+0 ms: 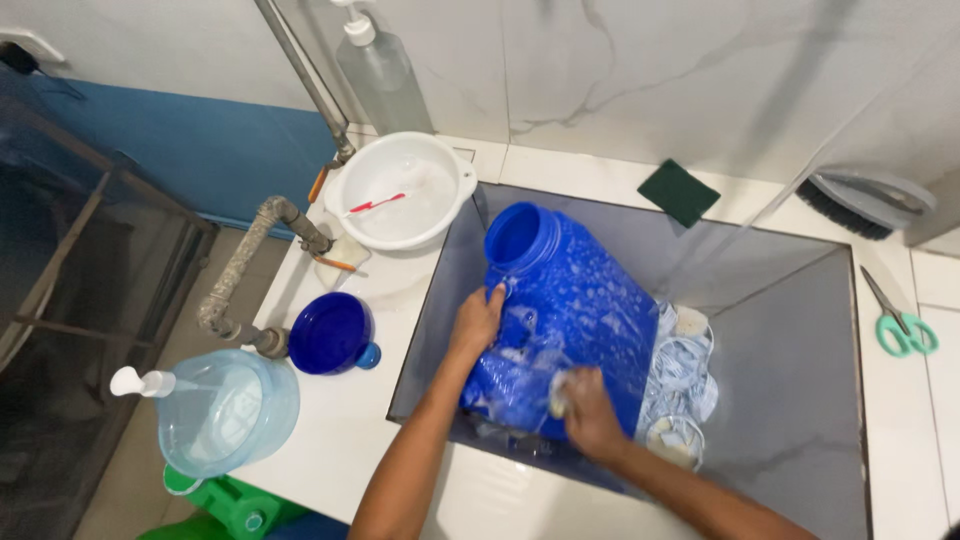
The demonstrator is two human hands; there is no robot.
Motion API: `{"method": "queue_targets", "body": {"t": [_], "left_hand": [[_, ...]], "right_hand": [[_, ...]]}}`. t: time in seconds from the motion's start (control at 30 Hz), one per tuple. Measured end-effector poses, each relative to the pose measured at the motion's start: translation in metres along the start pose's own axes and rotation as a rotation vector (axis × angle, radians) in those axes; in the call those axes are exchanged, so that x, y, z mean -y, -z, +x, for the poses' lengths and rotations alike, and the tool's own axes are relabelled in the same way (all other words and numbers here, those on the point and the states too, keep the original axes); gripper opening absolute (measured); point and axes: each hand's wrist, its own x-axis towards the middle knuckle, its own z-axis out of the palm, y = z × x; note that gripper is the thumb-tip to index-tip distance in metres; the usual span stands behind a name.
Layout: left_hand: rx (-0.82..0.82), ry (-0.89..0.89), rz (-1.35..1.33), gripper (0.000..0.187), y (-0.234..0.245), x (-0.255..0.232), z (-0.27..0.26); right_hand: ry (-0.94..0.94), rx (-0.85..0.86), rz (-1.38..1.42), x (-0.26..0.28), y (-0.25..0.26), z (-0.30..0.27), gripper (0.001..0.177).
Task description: The person removes a plastic seal from a blue plastic container using scissors, then washes the container with a sponge under running water. They rinse the container and its cap, then place the container on the counter.
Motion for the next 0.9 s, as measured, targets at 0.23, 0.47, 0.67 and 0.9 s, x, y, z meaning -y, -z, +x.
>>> {"method": "queue_targets", "body": {"t": [0.23,0.47,0.67,0.9], "left_hand": [[-0.064,0.166,-0.042,0.054,0.002,0.038,0.003],[-0.024,0.220,-0.120,0.056,0.013,0.062,0.022],[-0.075,0.212,-0.051,0.055,0.001,0.061,0.026],[-0.047,0.177,-0.079,0.061,0.002,0.053,0.028]], "right_hand": [[-0.247,-0.384,-0.081,-0.149,-0.021,0.086,0.034],[-0.233,0.103,0.000,-0.063,-0.030,-0.052,0.055],[-0.112,-0.162,-0.304,-0.196,-0.050,0.106,0.035],[-0.837,0.209,-0.295,-0.111,-0.007,-0.041,0.062]]}}
